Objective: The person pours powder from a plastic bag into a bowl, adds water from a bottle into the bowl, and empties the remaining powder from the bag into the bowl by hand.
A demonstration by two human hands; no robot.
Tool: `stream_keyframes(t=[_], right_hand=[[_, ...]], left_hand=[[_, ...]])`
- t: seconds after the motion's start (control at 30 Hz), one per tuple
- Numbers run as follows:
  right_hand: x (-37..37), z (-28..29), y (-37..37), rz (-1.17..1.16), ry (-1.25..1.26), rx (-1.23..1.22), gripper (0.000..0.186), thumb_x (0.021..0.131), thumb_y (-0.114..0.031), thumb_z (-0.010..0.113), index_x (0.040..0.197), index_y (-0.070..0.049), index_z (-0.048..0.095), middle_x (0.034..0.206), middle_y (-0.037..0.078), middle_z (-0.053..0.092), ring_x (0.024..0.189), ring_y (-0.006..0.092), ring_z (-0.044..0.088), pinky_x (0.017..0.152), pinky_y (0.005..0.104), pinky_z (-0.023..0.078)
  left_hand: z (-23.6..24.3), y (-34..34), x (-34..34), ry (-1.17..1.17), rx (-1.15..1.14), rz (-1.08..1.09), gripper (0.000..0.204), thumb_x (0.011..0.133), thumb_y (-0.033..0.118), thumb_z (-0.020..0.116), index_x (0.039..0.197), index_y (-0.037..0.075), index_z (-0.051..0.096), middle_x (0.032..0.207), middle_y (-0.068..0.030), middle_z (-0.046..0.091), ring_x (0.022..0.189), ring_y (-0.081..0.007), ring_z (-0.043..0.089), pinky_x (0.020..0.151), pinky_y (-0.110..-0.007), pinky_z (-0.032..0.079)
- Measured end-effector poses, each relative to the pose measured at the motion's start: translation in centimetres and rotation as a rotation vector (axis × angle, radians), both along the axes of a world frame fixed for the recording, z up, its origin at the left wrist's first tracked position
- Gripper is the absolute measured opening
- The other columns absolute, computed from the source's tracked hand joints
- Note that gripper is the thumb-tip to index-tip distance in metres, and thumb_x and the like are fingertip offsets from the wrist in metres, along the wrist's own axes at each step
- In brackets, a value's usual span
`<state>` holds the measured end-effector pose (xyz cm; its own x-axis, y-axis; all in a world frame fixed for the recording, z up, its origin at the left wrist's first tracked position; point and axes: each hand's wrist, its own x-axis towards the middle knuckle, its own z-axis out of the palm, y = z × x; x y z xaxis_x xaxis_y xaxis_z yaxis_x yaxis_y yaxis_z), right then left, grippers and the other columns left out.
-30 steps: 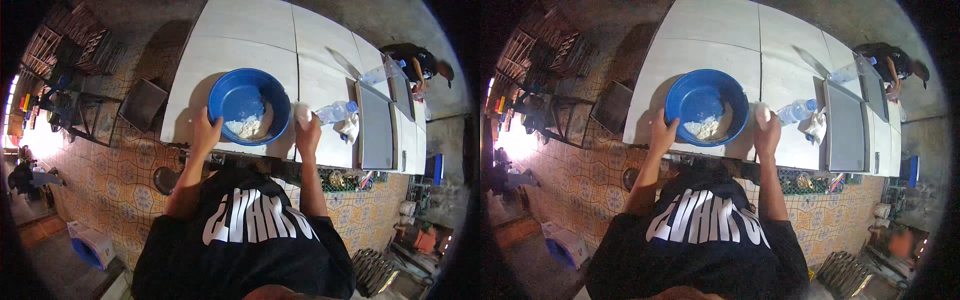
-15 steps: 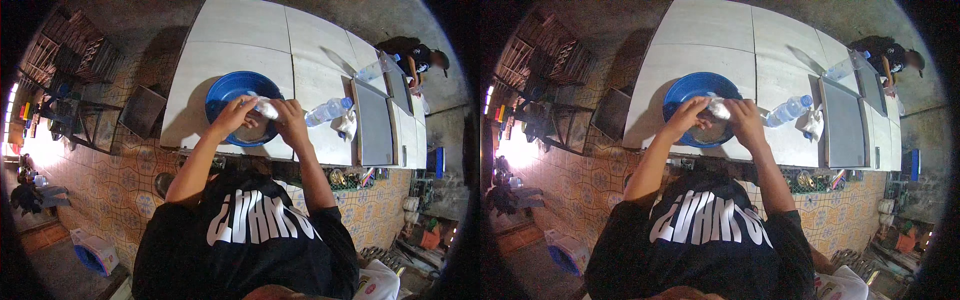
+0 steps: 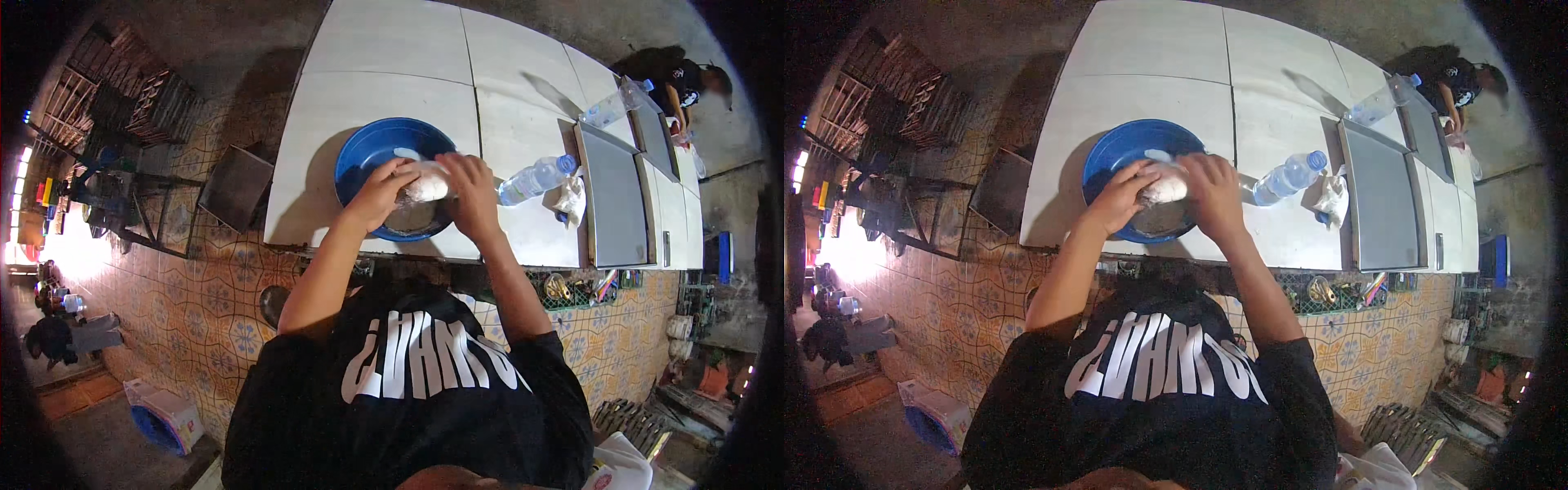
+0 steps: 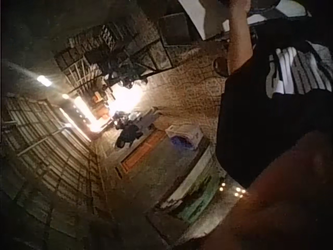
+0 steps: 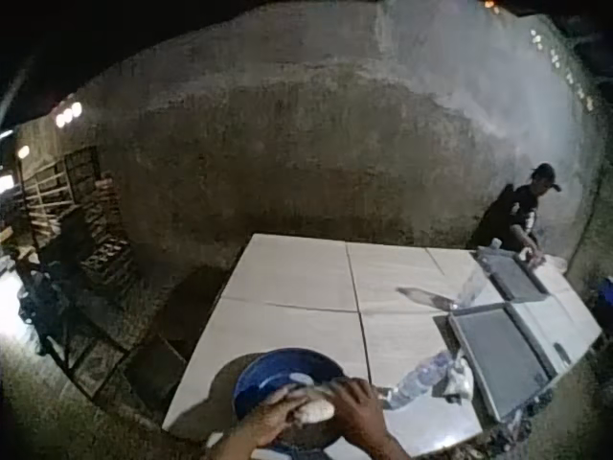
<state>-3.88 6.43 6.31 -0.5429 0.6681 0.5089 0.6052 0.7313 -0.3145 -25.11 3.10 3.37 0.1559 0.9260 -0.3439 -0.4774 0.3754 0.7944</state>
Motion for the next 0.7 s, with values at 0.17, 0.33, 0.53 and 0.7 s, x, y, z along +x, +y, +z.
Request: stream_keyframes(t=[0.17,0.33,0.53,0.7], right_hand=[[0.0,-1.3,0.1,-0.263,0.304,-0.302,0.085,0.080,-0.002,0.084,0.153,-0.004,0.041,0.139,0.024,0.059,0.127,0.0378,0.060,0.106,0.0464,0.051],[-0.5,-1.7,1.4,-0.063,0.755,-0.970,0.071,0.089,-0.004,0.074,0.150,0.002,0.038,0.129,0.018,0.064,0.113,0.0268,0.068,0.095,0.0390,0.056],[0.6,-1.7,1.8,0.067,1.022,-1.322,0.065,0.087,-0.001,0.066,0.147,-0.001,0.042,0.128,0.015,0.062,0.110,0.0242,0.065,0.093,0.0353,0.054],[-1.1,-1.0,1.3,0.042,0.939,-1.057,0.067,0.089,-0.007,0.081,0.144,-0.002,0.044,0.128,0.013,0.060,0.119,0.0216,0.061,0.100,0.0364,0.052]], left_hand=[[1.2,0.1,0.3,0.018,0.079,0.128,0.041,0.103,0.019,0.069,0.137,0.003,0.054,0.127,-0.0094,0.064,0.113,-0.0193,0.065,0.094,-0.034,0.056],[1.5,0.9,-0.4,0.226,0.213,0.115,0.042,0.103,0.018,0.069,0.139,0.006,0.053,0.124,-0.0088,0.064,0.112,-0.0167,0.063,0.093,-0.033,0.054],[1.7,0.4,-0.8,0.582,0.348,0.000,0.043,0.100,0.010,0.070,0.139,0.008,0.052,0.120,-0.0078,0.064,0.107,-0.0148,0.062,0.092,-0.032,0.052],[1.7,-0.4,-0.7,0.631,0.423,-0.037,0.042,0.100,0.007,0.069,0.138,0.009,0.050,0.127,-0.0102,0.064,0.110,-0.0167,0.063,0.095,-0.033,0.052]])
